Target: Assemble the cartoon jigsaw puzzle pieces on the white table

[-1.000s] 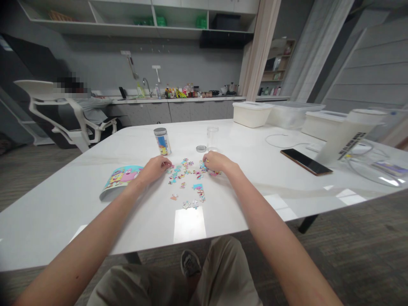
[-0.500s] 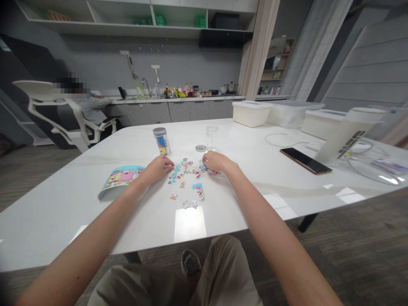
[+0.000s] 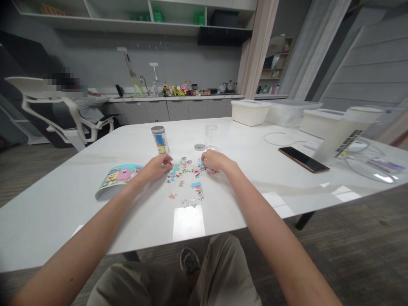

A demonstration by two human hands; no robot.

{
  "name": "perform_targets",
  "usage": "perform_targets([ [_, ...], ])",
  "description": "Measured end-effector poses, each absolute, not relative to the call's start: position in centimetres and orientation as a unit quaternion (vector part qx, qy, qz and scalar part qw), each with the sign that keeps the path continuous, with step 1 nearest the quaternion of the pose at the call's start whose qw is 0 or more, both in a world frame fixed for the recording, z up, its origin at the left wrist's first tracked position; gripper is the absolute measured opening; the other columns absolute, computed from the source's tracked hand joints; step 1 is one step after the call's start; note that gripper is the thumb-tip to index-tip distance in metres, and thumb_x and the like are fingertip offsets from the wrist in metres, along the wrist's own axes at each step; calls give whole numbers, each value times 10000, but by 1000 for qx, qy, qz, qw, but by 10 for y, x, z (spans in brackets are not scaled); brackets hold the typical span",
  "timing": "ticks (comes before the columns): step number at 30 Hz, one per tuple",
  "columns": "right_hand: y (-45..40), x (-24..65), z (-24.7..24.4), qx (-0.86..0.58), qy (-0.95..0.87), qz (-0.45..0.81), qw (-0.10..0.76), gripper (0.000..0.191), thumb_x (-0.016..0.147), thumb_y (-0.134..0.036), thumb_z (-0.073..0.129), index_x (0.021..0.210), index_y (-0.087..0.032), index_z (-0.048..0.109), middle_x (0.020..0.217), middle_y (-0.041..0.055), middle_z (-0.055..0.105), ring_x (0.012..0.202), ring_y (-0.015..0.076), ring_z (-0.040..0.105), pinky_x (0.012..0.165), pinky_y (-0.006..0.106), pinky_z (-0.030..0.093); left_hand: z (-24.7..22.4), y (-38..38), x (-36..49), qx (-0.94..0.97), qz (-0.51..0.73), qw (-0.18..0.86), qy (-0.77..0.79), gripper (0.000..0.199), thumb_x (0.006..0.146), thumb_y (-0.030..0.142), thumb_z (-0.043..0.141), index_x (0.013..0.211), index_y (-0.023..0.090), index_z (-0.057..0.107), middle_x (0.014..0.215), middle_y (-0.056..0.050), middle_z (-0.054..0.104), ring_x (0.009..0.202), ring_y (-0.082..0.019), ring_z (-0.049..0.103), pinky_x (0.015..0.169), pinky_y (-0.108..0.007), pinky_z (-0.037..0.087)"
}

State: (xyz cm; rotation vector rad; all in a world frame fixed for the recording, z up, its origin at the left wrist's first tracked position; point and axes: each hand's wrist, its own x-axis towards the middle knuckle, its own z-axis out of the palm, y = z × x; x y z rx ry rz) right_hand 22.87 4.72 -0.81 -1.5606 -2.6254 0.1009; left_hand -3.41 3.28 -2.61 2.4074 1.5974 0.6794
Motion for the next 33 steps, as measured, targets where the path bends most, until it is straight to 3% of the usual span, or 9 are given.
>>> perform_targets([
  [6, 46, 230, -6, -511, -856, 48, 69, 292, 856, -156, 511, 1079, -118, 697, 1160, 166, 660, 1070, 265, 611, 916, 326, 444, -17, 23, -25, 805, 289, 170, 489, 71, 763, 203, 581, 779, 175, 644, 784, -31, 662, 752, -179, 605, 707, -292, 463],
  [9, 42, 226, -2, -487, -857, 85, 146, 254, 848, -157, 535, 1038, -126, 701, 1145, 156, 661, 1064, 250, 603, 931, 342, 438, -14, 16, -16, 783, 301, 290, 460, 111, 777, 265, 607, 802, 167, 654, 735, -17, 660, 666, -148, 589, 619, -263, 443],
  [12, 36, 220, 6, -422, -859, 204, 204, 207, 865, -218, 540, 980, -154, 700, 1039, 102, 695, 968, 196, 625, 867, 307, 464, -14, 10, -8, 754, 320, 386, 424, 167, 764, 297, 659, 864, 163, 653, 746, -11, 657, 683, -133, 599, 619, -249, 444],
  [15, 28, 214, 13, -352, -850, 340, 193, 212, 874, -306, 549, 945, -148, 672, 893, 72, 698, 816, 159, 630, 756, 287, 488, -14, 6, -4, 729, 335, 442, 402, 199, 748, 282, 694, 898, 163, 641, 790, -8, 658, 741, -128, 619, 657, -245, 457],
  [19, 21, 213, 17, -312, -828, 431, 178, 158, 820, -287, 613, 887, -146, 638, 819, 53, 667, 745, 138, 623, 697, 278, 492, -13, 4, -3, 715, 339, 471, 390, 211, 732, 258, 723, 895, 163, 628, 833, -10, 670, 784, -127, 634, 707, -258, 473],
  [27, 17, 213, 19, -315, -809, 478, 136, 125, 770, -271, 658, 817, -162, 618, 786, 29, 661, 743, 129, 624, 723, 278, 487, -11, -1, 0, 712, 318, 502, 374, 252, 709, 253, 748, 909, 167, 621, 789, -2, 679, 767, -133, 649, 749, -294, 499],
  [33, 13, 214, 24, -333, -831, 435, 97, 152, 778, -302, 653, 829, -159, 660, 749, 19, 655, 724, 126, 600, 655, 245, 433, -13, -2, 3, 713, 315, 520, 350, 264, 698, 271, 760, 890, 171, 609, 797, -11, 685, 784, -143, 663, 735, -291, 498],
])
